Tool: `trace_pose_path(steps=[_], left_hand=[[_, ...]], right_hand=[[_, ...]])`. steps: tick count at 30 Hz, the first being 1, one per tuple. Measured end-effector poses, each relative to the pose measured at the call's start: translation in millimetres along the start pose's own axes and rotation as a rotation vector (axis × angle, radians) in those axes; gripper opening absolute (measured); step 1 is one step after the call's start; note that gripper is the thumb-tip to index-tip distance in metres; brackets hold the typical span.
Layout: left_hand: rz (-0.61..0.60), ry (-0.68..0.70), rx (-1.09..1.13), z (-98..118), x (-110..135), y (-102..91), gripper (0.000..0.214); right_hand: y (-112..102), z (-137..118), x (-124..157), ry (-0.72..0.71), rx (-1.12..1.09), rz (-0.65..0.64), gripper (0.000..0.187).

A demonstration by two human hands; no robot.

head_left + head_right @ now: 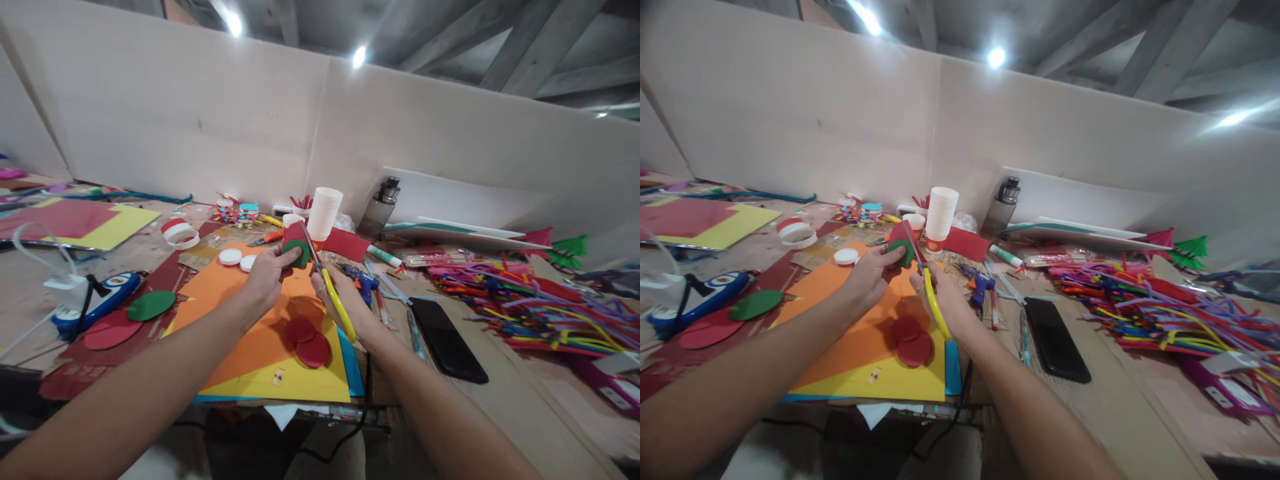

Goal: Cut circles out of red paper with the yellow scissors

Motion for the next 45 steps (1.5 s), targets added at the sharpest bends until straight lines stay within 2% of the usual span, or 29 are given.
trace_pose_path(steps=[20, 26, 39, 45], left_hand=[[-0.105, 0.023, -0.126, 9.0, 0.8, 7.1, 0.026], [-0.102, 0.028, -0.187, 12.8, -1.6, 3.5, 0.024], [-0.156, 0.016, -0.243, 15.0, -7.5, 1.3, 0.025], [-0.171, -0.007, -0.284, 20.4, -7.3, 0.9, 0.026]], right_hand=[[-7.5, -8.3, 3.3, 0.005, 0.068, -0.033, 0.030], [-11.9, -9.0, 2.0, 0.028, 0.122, -0.043, 0.031], [-14.1, -16.6, 3.6, 0.021, 0.059, -0.078, 0.033], [-15.3, -20.7, 4.8, -0.026, 0.082, -0.112, 0.031]])
Point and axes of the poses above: each hand's wrist, its own x-axis away from the middle knuckle, its own y-axis out of the palm, z = x × y, the point moved 9 cm from there along -x, towards the middle knuckle, and after that the axes turned 2 degrees about z, right-handed, at the moved point
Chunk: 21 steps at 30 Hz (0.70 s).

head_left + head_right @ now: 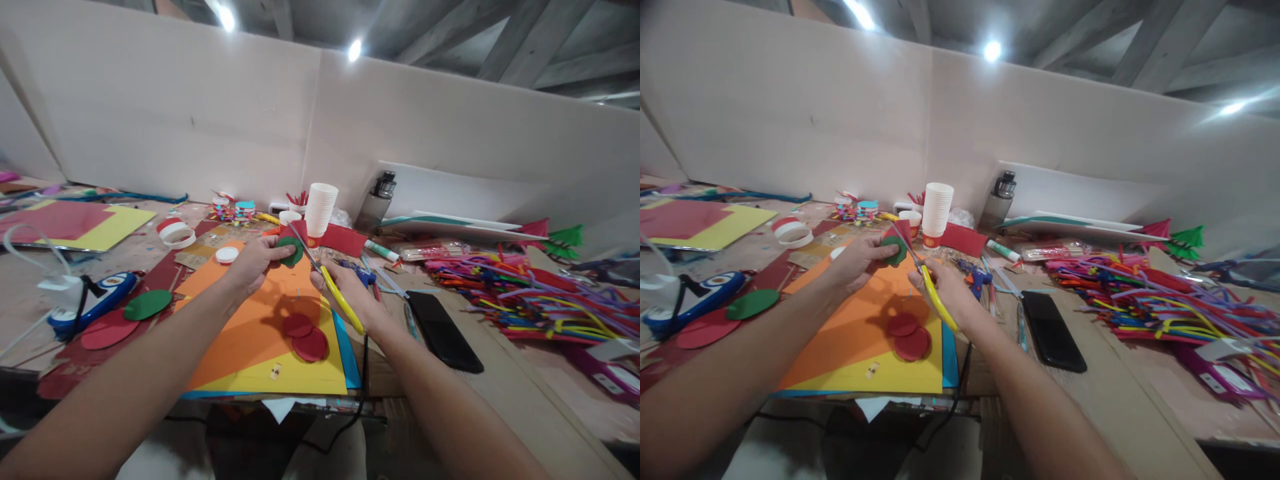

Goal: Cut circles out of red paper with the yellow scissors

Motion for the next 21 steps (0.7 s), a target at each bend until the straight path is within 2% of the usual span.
trace_pose_path(steps=[13, 21], left_hand=[[-0.026, -0.002, -0.045, -1.6, 1.2, 3.7, 0.023], [-0.095, -0.029, -0.084, -0.9, -0.2, 1.4, 0.021]], right_hand=[[3.5, 2.8, -0.4, 0.003, 0.046, 0.007, 0.030], [2.9, 2.2, 0.7, 0.032, 0.070, -0.020, 0.032]])
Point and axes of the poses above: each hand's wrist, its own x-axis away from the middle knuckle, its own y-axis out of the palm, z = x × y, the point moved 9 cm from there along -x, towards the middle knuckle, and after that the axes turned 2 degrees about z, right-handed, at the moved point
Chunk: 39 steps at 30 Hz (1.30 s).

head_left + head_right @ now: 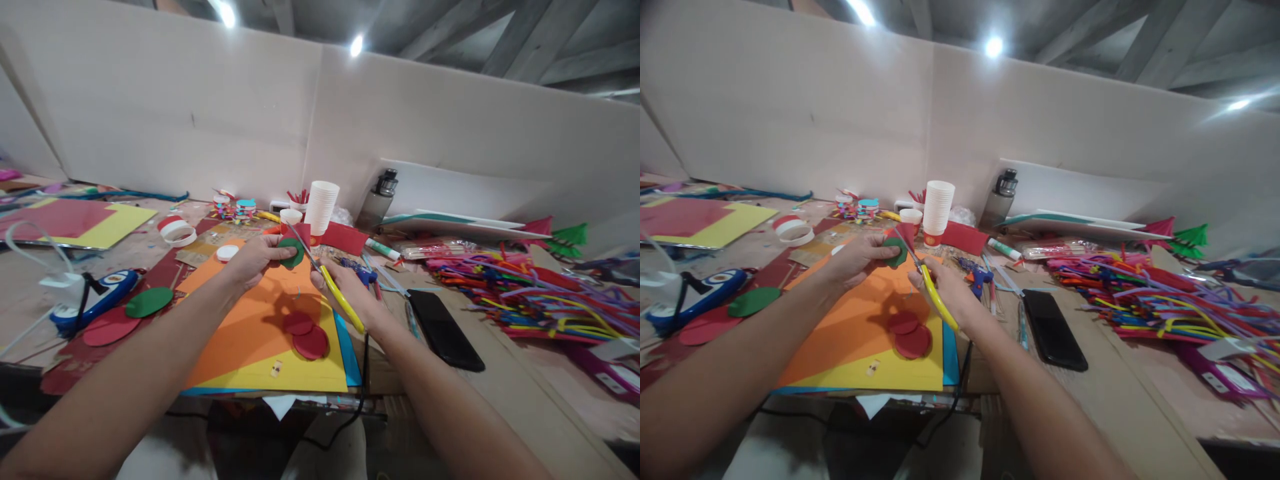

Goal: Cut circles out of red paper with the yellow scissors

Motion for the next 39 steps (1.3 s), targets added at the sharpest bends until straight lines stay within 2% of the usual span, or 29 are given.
trace_pose_path(steps=[18, 25, 39], left_hand=[[-0.081, -0.009, -0.039, 11.2, 3.7, 7.9, 0.022], [-0.089, -0.008, -0.040, 6.8, 3.1, 13.1, 0.023], [-0.179, -0.033, -0.146, 7.7, 2.6, 9.4, 0.015]], right_hand=[[0.6, -2.9, 1.8, -0.014, -0.014, -0.033, 0.034], [3.5, 2.5, -0.5, 0.010, -0.002, -0.036, 0.034], [6.4, -0.8, 0.8, 0.001, -0.007, -0.074, 0.036]])
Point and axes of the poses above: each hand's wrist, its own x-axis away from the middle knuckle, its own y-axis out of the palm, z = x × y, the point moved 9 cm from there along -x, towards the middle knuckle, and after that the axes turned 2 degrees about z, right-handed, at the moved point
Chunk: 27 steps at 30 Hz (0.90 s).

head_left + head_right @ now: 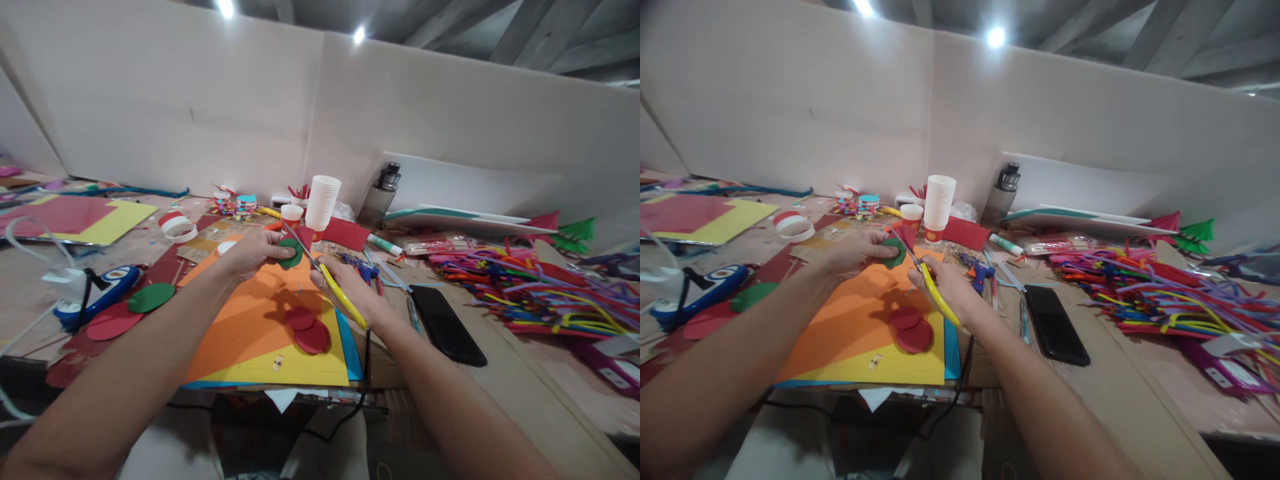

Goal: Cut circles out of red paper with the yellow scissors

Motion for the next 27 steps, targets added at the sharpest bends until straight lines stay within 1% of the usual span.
trace_pose_path(steps=[6, 10, 13, 19, 27], left_hand=[[0.004, -0.014, -0.013, -0.2, -0.6, -1.8, 0.017], [-0.018, -0.032, -0.047, -1.4, -1.3, -4.6, 0.019], [-0.013, -0.048, -0.084, -2.3, -0.3, -7.5, 0.020], [-0.022, 0.000, -0.186, 0.8, 1.7, -5.8, 0.015], [-0.038, -0.011, -0.223, 1.1, 1.8, -6.9, 0.016]], right_hand=[[-0.2, 1.5, 0.6, -0.016, -0.007, 0.007, 0.035], [0.2, 5.3, 0.5, 0.007, 0.000, -0.007, 0.034], [0.4, 4.2, 0.7, -0.006, -0.016, -0.018, 0.035], [4.6, 3.5, 0.3, -0.038, -0.037, -0.043, 0.032], [5.6, 5.8, -1.2, -0.055, 0.036, -0.037, 0.033]])
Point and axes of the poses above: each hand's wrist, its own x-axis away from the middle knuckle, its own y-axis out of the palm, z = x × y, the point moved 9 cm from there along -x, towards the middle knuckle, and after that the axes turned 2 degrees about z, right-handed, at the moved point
